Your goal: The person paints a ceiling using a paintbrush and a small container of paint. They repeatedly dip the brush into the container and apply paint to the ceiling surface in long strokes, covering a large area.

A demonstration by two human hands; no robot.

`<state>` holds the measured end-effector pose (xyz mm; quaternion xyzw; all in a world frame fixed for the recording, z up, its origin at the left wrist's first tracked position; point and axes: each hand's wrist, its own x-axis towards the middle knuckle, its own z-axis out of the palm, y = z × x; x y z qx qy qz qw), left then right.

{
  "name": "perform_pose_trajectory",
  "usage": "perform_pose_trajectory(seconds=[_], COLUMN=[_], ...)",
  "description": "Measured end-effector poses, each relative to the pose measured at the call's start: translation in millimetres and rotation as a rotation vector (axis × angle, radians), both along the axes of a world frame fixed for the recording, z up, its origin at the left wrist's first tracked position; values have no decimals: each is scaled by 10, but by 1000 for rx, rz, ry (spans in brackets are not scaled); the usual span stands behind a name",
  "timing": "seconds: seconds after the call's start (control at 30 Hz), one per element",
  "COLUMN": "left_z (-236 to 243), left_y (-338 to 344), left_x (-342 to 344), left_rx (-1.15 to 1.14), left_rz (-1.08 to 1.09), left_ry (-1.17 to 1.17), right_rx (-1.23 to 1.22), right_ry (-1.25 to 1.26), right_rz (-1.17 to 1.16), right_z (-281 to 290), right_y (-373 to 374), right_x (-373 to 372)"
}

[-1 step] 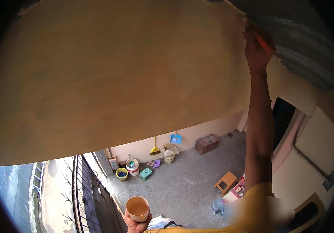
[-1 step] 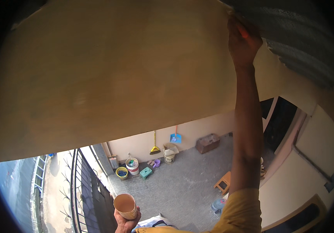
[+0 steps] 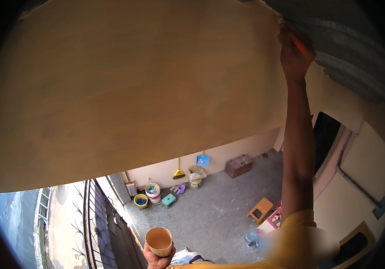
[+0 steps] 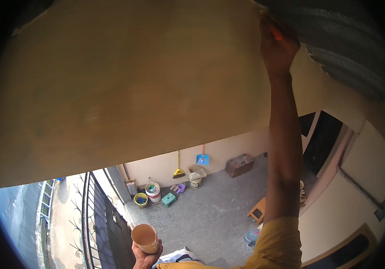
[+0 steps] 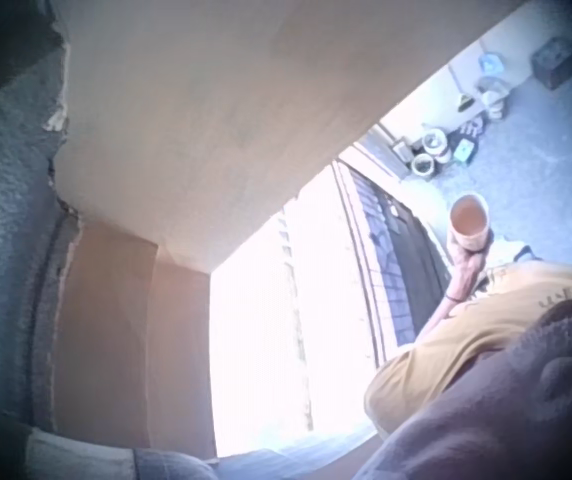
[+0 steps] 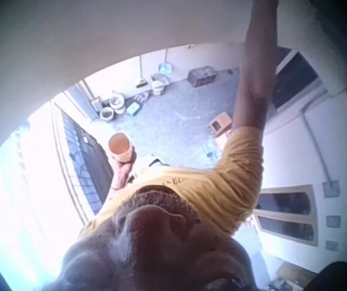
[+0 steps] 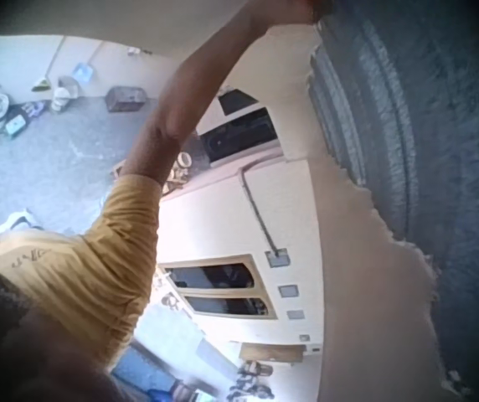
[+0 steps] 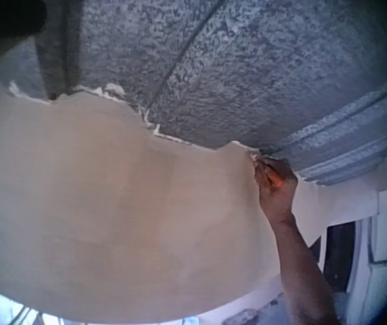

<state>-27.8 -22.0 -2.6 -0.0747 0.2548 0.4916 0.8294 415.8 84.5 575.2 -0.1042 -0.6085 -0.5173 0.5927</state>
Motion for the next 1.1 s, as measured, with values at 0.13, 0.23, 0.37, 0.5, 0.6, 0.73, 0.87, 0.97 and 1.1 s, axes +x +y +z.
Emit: perform_pose_trajectory(seconds=[0.13, 0.23, 0.37, 0.5, 0.6, 0.73, 0.87, 0.97, 1.1], left_z=[-23, 50, 368, 228, 282, 282, 237, 241, 219], left_y=[-57, -106, -175, -145, -52, -226, -162, -180, -208], left_x=[87, 73, 168, 160, 101, 180, 135, 125, 100], left_rx=[32, -11, 147, 225, -23, 228, 250, 267, 258], left_rz=[-3, 17, 134, 145, 51, 206, 195, 183, 230], left_ry=[-6, -40, 287, 365, -76, 400, 404, 427, 441], right_rx=[251, 110, 249, 200, 125, 198, 237, 163, 15], right_ry=[3, 73, 160, 214, 110, 197, 232, 171, 69], right_rz=[-346, -87, -259, -213, -87, -149, -287, -337, -194], right_z=[-109, -413, -474, -493, -765, -761, -353, -450, -896], right_y=[-176, -124, -162, -78, -217, -255, -107, -125, -319], right_x=[-368, -457, -289, -340, -731, -687, -326, -525, -974])
